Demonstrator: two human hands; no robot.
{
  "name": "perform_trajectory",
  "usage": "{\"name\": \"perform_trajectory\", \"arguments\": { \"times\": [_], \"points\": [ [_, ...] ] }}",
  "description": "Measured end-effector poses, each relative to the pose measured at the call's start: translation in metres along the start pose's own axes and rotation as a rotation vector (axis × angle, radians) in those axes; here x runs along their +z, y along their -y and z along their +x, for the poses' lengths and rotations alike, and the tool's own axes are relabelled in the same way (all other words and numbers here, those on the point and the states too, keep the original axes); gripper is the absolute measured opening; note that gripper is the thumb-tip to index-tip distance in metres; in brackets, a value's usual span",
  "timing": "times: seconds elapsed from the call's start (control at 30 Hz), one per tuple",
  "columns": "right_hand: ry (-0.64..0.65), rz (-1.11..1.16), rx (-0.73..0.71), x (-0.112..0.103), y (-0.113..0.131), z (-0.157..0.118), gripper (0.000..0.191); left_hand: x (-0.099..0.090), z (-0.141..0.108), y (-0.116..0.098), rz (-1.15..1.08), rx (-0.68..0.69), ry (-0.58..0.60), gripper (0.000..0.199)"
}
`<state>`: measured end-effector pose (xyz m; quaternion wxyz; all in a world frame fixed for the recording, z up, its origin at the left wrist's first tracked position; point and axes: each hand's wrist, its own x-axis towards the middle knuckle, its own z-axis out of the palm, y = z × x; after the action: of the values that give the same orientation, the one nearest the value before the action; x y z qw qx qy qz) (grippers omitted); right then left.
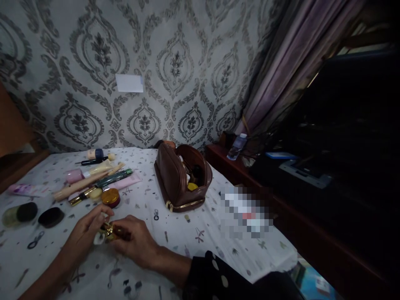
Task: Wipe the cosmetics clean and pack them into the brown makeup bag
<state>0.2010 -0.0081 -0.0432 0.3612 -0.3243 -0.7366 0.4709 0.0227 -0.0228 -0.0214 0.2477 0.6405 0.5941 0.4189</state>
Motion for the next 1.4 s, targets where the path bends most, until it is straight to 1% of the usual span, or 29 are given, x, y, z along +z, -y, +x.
{"name": "perform_trajectory", "arguments": {
  "times": [0.13, 0.27, 0.33, 0.4, 0.5, 0.63, 0.77, 0.83, 0.9, 1.0, 1.07, 1.13, 1.2, 1.27, 1.33, 1.4],
  "points": [
    [-0.061, 0.041, 0.015, 0.004, -0.005, 0.0, 0.033, 0.004, -0.001, 0.012, 0.029, 0.033, 0.054, 0.043],
    [-0.12, 0.154, 0.023, 0.007, -0.012, 0.003, 0.035, 0.012, -0.005, 0.013, 0.07, 0.05, 0.012, 0.042],
    [-0.153, 0.215, 0.016, 0.009, -0.014, 0.004, 0.034, 0.017, -0.007, 0.01, 0.073, 0.063, 0.032, 0.041],
    [-0.191, 0.257, 0.006, 0.01, -0.015, 0.004, 0.028, 0.021, -0.008, 0.008, 0.066, 0.071, 0.061, 0.041],
    [-0.227, 0.295, -0.012, 0.01, -0.013, 0.004, 0.022, 0.021, -0.008, 0.01, 0.061, 0.06, 0.092, 0.039],
    [-0.245, 0.284, -0.051, 0.008, -0.011, 0.005, 0.029, 0.02, -0.006, 0.024, 0.024, 0.048, 0.142, 0.043],
    [-0.227, 0.232, -0.095, 0.005, -0.008, 0.006, 0.035, 0.022, -0.004, 0.036, -0.011, 0.037, 0.113, 0.045],
    [-0.219, 0.196, -0.109, 0.002, -0.005, 0.005, 0.036, 0.021, -0.003, 0.037, -0.017, 0.031, 0.113, 0.044],
    [-0.199, 0.168, -0.133, -0.002, -0.001, 0.004, 0.038, 0.018, 0.0, 0.037, -0.008, 0.029, 0.147, 0.043],
    [-0.162, 0.17, -0.158, -0.01, 0.006, 0.003, 0.031, 0.011, 0.003, 0.038, 0.034, 0.038, 0.203, 0.043],
    [-0.156, 0.21, -0.131, -0.014, 0.008, 0.004, 0.021, 0.01, 0.004, 0.04, 0.064, 0.042, 0.217, 0.042],
    [-0.171, 0.233, -0.069, -0.015, 0.009, 0.006, 0.015, 0.012, 0.004, 0.043, 0.071, 0.054, 0.214, 0.042],
    [-0.203, 0.229, -0.003, -0.014, 0.007, 0.008, 0.013, 0.017, 0.001, 0.046, 0.06, 0.081, 0.201, 0.042],
    [-0.228, 0.212, 0.032, -0.013, 0.003, 0.01, 0.014, 0.023, -0.003, 0.047, 0.059, 0.116, 0.184, 0.04],
    [-0.232, 0.179, 0.031, -0.013, -0.001, 0.011, 0.015, 0.027, -0.006, 0.048, 0.088, 0.16, 0.185, 0.037],
    [-0.226, 0.117, -0.011, -0.014, -0.005, 0.011, 0.016, 0.029, -0.007, 0.05, 0.132, 0.215, 0.167, 0.035]
  ]
}}
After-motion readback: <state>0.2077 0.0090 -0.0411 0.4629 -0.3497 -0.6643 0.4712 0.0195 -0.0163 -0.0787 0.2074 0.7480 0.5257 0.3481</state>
